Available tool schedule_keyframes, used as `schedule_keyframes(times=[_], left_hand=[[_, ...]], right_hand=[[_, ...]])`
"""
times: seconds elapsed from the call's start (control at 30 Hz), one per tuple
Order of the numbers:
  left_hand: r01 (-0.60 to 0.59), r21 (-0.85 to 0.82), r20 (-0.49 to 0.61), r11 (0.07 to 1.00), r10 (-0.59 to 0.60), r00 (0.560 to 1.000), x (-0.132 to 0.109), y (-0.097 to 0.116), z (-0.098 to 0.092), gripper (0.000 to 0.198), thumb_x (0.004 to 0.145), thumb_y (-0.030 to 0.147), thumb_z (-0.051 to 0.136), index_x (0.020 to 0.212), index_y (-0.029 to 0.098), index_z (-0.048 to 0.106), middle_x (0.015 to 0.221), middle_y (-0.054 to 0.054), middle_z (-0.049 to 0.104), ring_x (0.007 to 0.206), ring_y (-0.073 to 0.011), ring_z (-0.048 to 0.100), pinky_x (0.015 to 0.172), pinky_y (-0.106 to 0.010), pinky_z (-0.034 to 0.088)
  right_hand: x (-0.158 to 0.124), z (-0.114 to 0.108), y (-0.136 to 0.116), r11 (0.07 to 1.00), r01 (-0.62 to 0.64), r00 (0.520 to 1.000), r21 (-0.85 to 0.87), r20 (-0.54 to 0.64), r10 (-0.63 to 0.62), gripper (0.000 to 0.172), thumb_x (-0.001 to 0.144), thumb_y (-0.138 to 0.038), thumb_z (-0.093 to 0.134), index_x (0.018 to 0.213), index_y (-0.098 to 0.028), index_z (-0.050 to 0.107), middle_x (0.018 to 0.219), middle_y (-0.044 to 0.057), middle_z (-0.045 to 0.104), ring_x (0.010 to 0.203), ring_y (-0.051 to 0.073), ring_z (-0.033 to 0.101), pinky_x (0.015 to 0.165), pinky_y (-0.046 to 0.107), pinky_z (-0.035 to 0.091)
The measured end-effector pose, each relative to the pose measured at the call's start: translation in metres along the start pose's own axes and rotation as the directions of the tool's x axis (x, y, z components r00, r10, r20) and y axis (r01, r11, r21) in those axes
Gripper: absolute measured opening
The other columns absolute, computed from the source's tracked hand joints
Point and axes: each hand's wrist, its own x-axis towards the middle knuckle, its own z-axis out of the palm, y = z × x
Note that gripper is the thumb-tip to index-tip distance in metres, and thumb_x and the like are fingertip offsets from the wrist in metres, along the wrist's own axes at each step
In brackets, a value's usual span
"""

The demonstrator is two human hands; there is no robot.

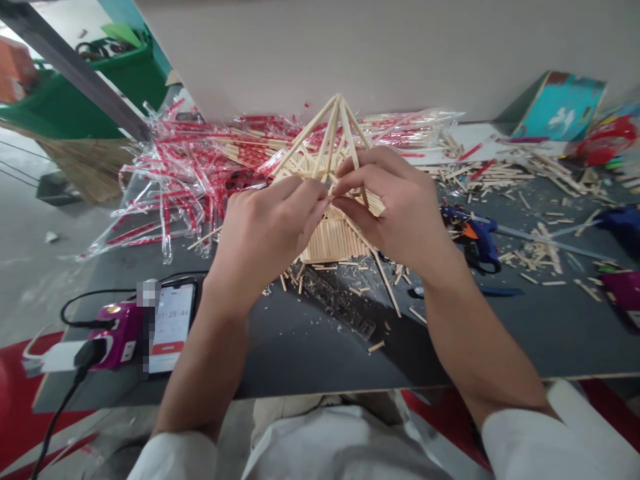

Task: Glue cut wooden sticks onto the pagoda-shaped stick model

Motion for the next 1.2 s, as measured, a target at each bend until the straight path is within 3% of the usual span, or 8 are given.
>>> schedule_keyframes(times=[0.37,0.77,0.9,1.07,1.2], left_hand=[[0.028,-0.014,0.011,1.0,-0.028,1.0,-0.0002,0.0013,0.0005,0.025,0.109,0.035,0.05,0.106,0.023,0.072,0.082,-0.004,0.072,0.068,-0.0143,0.063,0.064,-0.031,0.045],[-0.004,-0.01,-0.024,1.0,0.004,1.0,-0.0011,0.0004,0.0033,0.022,0.108,0.032,0.052,0.107,0.021,0.071,0.082,-0.004,0.072,0.069,-0.0131,0.063,0.065,-0.028,0.044],[0.016,0.001,-0.023,1.0,-0.016,1.0,-0.0016,-0.0003,0.003,0.02,0.107,0.034,0.054,0.11,0.022,0.071,0.083,-0.003,0.072,0.068,-0.0134,0.062,0.064,-0.029,0.041],[-0.006,0.022,-0.05,1.0,0.008,0.999,-0.002,-0.0009,0.0031,0.02,0.108,0.033,0.053,0.108,0.024,0.071,0.083,-0.003,0.073,0.068,-0.0131,0.062,0.06,-0.029,0.038],[-0.022,0.055,-0.068,0.998,0.026,0.997,-0.0023,-0.001,0.0033,0.024,0.109,0.033,0.05,0.105,0.024,0.072,0.079,-0.002,0.072,0.066,-0.0127,0.062,0.058,-0.028,0.037]], right_hand=[[0.0001,-0.0027,0.0027,1.0,-0.028,1.0,-0.008,0.011,0.028,0.002,0.098,-0.025,0.068,0.097,-0.023,0.069,0.092,0.001,0.076,0.087,0.019,0.07,0.081,0.036,0.052],[-0.0016,-0.0007,0.0088,0.999,-0.04,0.999,0.002,0.03,0.04,0.009,0.101,-0.031,0.064,0.098,-0.025,0.07,0.093,0.002,0.072,0.09,0.02,0.068,0.087,0.039,0.053],[-0.0013,-0.0004,0.0091,1.0,-0.014,1.0,0.01,0.007,0.014,0.01,0.102,-0.032,0.062,0.099,-0.026,0.069,0.102,0.004,0.07,0.099,0.022,0.068,0.091,0.041,0.056],[-0.0023,0.0001,0.0087,0.999,-0.026,1.0,-0.047,-0.008,0.026,0.01,0.102,-0.031,0.06,0.101,-0.028,0.07,0.128,0.008,0.064,0.102,0.022,0.067,0.09,0.043,0.06],[-0.0036,0.0005,0.0074,0.998,-0.019,1.0,-0.067,0.001,0.019,0.01,0.103,-0.029,0.058,0.103,-0.028,0.069,0.132,0.008,0.062,0.104,0.022,0.066,0.088,0.042,0.06]])
